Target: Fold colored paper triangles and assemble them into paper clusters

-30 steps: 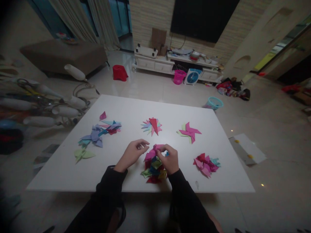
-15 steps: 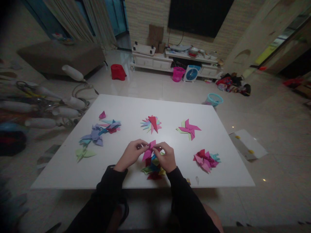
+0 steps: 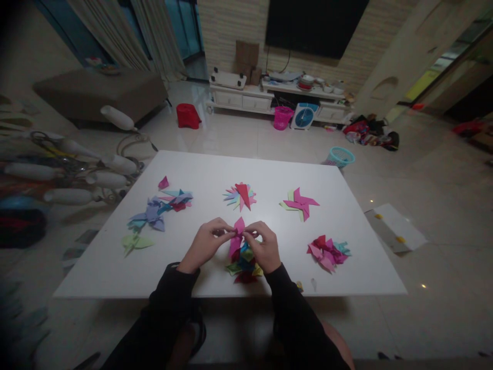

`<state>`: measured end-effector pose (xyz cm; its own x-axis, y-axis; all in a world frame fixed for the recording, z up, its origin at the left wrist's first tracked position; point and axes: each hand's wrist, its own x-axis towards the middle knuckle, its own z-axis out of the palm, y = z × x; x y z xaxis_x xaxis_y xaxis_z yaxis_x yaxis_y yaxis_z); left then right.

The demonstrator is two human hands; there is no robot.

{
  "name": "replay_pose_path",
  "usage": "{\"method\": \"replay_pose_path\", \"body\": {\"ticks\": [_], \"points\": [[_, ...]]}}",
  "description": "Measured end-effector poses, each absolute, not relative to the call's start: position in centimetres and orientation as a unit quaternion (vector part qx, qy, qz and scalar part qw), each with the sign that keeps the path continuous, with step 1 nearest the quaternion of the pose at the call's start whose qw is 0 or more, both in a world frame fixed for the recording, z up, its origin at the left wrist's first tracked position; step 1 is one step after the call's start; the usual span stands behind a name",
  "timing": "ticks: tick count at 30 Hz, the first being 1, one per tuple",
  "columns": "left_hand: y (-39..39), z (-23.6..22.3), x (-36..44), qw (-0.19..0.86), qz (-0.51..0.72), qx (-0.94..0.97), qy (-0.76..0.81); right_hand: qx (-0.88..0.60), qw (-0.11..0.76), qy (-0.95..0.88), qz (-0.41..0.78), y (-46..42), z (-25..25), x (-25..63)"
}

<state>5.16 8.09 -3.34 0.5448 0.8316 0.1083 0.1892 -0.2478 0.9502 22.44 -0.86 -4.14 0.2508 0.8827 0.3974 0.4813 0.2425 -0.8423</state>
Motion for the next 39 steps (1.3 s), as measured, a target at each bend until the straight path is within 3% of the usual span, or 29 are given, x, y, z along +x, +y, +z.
{"method": "replay_pose_path", "body": {"ticks": [10,22,39], "points": [[8.0,-3.6,5.6,0.479,0.299,0.748,0.350,-0.601,0.476,-0.624,0.154,-0.6,-4.1,22.6],[7.5,-4.6,5.8,0.422,0.287,0.755,0.411,-0.587,0.497,-0.636,0.065,-1.4,-4.3,22.0],[7.6,-4.6,5.8,0.428,0.277,0.742,0.435,-0.606,0.432,-0.667,0.028,-1.1,-5.2,21.7]]}}
